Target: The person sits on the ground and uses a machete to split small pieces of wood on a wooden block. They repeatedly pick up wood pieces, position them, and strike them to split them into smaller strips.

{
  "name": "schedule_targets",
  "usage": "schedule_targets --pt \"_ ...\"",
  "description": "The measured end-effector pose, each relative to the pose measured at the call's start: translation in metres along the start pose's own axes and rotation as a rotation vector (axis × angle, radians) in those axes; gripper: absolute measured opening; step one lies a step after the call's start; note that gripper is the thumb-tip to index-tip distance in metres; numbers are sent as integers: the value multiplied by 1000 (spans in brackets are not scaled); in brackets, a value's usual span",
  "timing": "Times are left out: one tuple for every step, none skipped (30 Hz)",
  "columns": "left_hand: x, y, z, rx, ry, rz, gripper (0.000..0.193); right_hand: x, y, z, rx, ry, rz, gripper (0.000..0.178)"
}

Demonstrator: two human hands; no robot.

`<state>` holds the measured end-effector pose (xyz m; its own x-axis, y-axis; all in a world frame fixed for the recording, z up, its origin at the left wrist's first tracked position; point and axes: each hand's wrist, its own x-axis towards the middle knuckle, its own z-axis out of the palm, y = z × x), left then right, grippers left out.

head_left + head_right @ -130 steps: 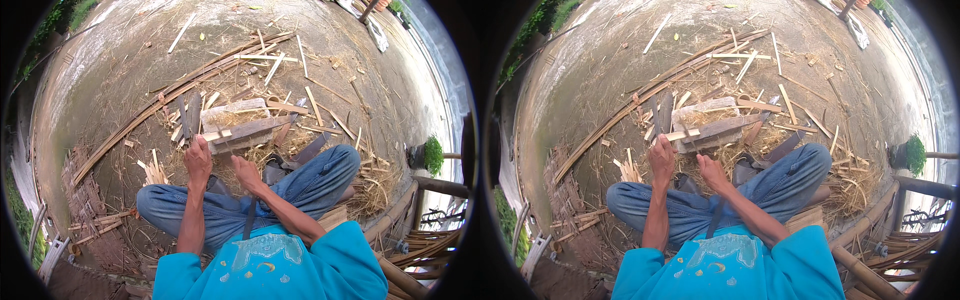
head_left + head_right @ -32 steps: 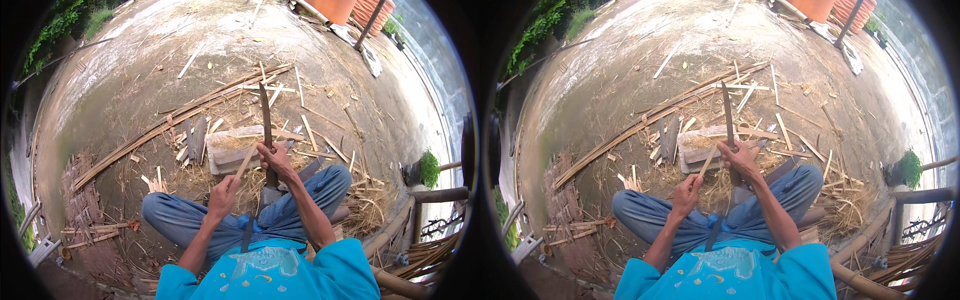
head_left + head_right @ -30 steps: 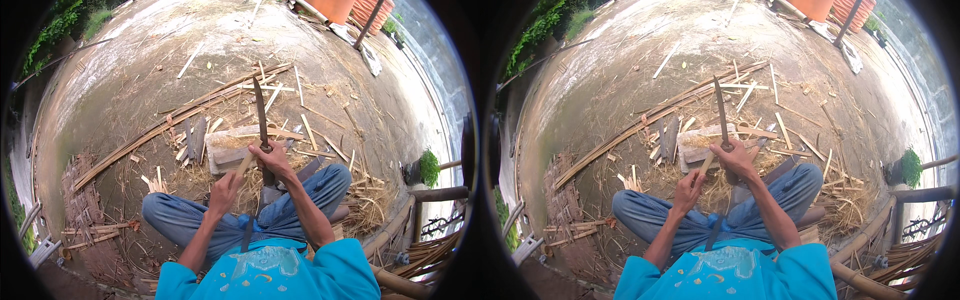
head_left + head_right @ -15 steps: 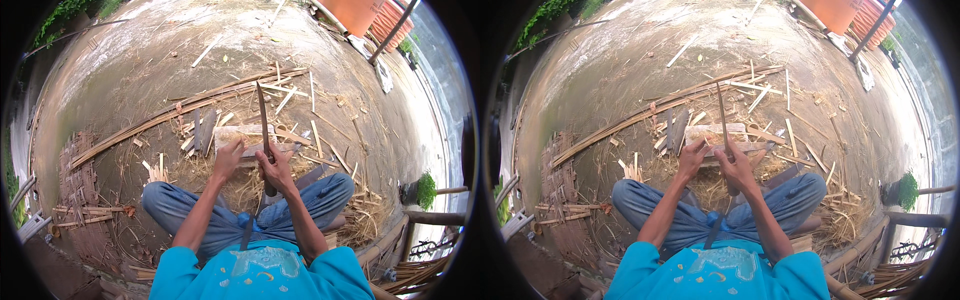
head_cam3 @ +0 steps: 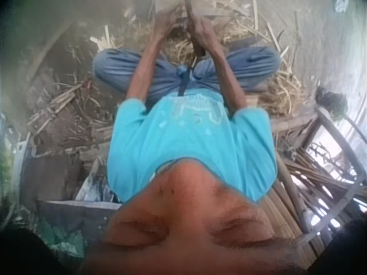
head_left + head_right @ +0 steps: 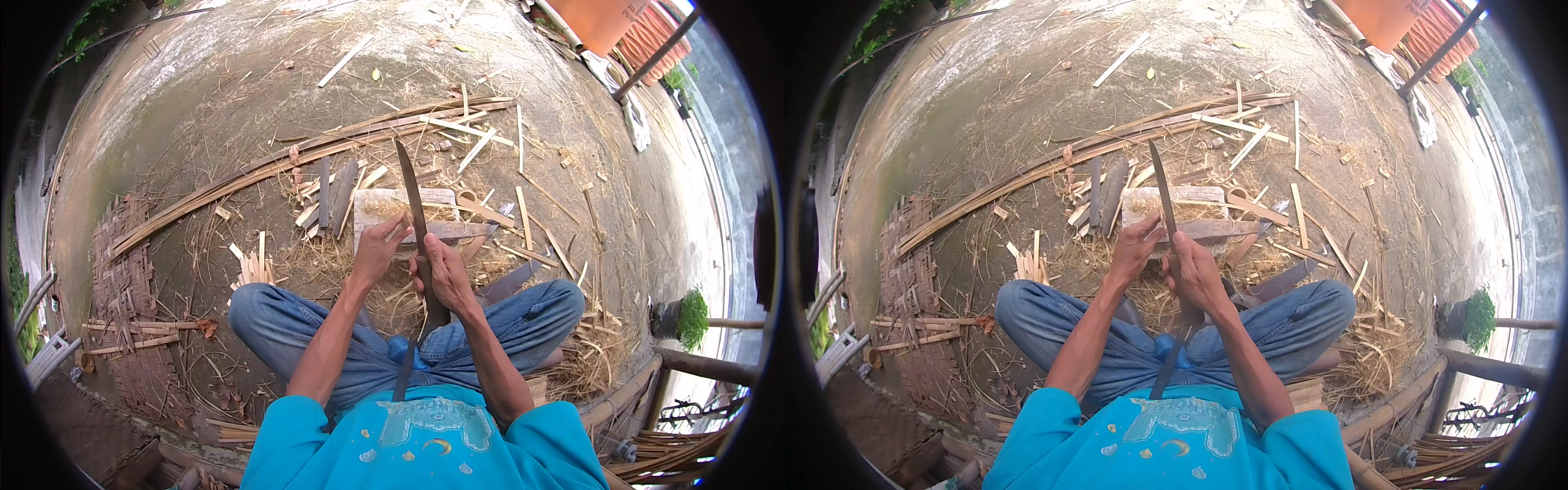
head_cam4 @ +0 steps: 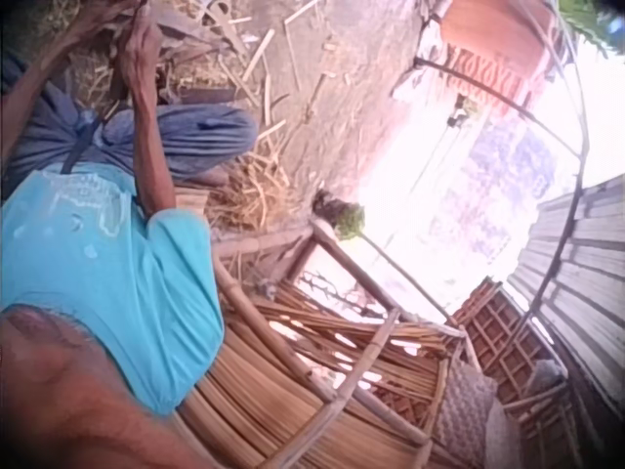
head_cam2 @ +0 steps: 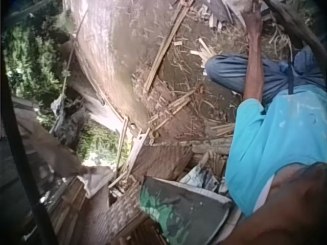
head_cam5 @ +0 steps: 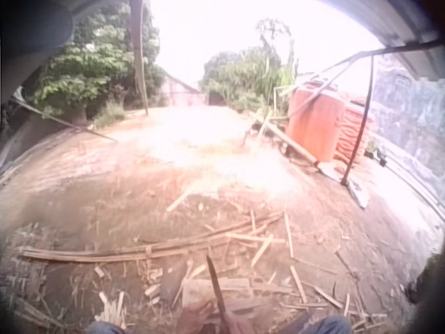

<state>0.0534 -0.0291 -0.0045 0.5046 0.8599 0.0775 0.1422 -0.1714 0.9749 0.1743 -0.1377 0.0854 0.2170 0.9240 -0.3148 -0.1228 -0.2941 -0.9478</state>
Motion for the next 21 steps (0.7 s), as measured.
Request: schedule_targets --pt "0 2 -1 5 -10 -10 34 1 -1 1 -5 10 12 63" --pt "0 5 -1 10 -20 -20 34 2 -2 2 -9 21 24 63" --pt "1 6 -2 11 -24 -23 34 3 -1 2 -14 31 36 63" --pt "2 7 -2 11 -27 -26 34 4 -1 2 -13 30 34 62" --pt "2 8 -3 12 -31 -29 34 4 1 1 -13 29 32 62" --pt "2 9 -3 12 -35 -26 34 5 1 0 -12 27 30 62" --pt "2 10 -3 14 -40 -23 34 5 1 0 -12 28 30 62" --pt "2 11 -3 15 -44 -19 34 5 1 0 -11 29 29 62" --pt "2 12 -4 21 -61 -31 35 5 1 0 -11 30 29 62" --pt "3 12 -5 28 -76 -43 37 5 1 0 -11 32 27 61" --pt "3 12 -6 35 -91 -54 38 5 0 1 -11 35 25 60" --pt "3 11 -6 22 -86 -44 38 5 0 1 -11 38 23 59" --pt "4 9 -5 8 -82 -33 38 4 -1 2 -5 40 21 59" --pt "3 8 -5 -6 -77 -22 39 4 -2 2 1 42 19 59" --pt "3 7 -4 -11 -63 -13 37 4 -3 3 7 45 17 59" --pt "3 7 -3 -15 -48 -4 35 5 -2 2 5 43 19 59" --pt "3 8 -2 -20 -34 5 34 5 -1 2 4 42 21 59" --pt "3 9 -2 -11 -39 0 34 6 0 1 3 40 23 59" --pt "3 11 -3 -2 -44 -5 34 6 1 1 -6 37 24 59" --pt "4 12 -4 7 -49 -10 35 7 2 0 -14 33 24 59" --pt "4 12 -3 5 -46 -9 35 7 2 0 -23 30 25 59"
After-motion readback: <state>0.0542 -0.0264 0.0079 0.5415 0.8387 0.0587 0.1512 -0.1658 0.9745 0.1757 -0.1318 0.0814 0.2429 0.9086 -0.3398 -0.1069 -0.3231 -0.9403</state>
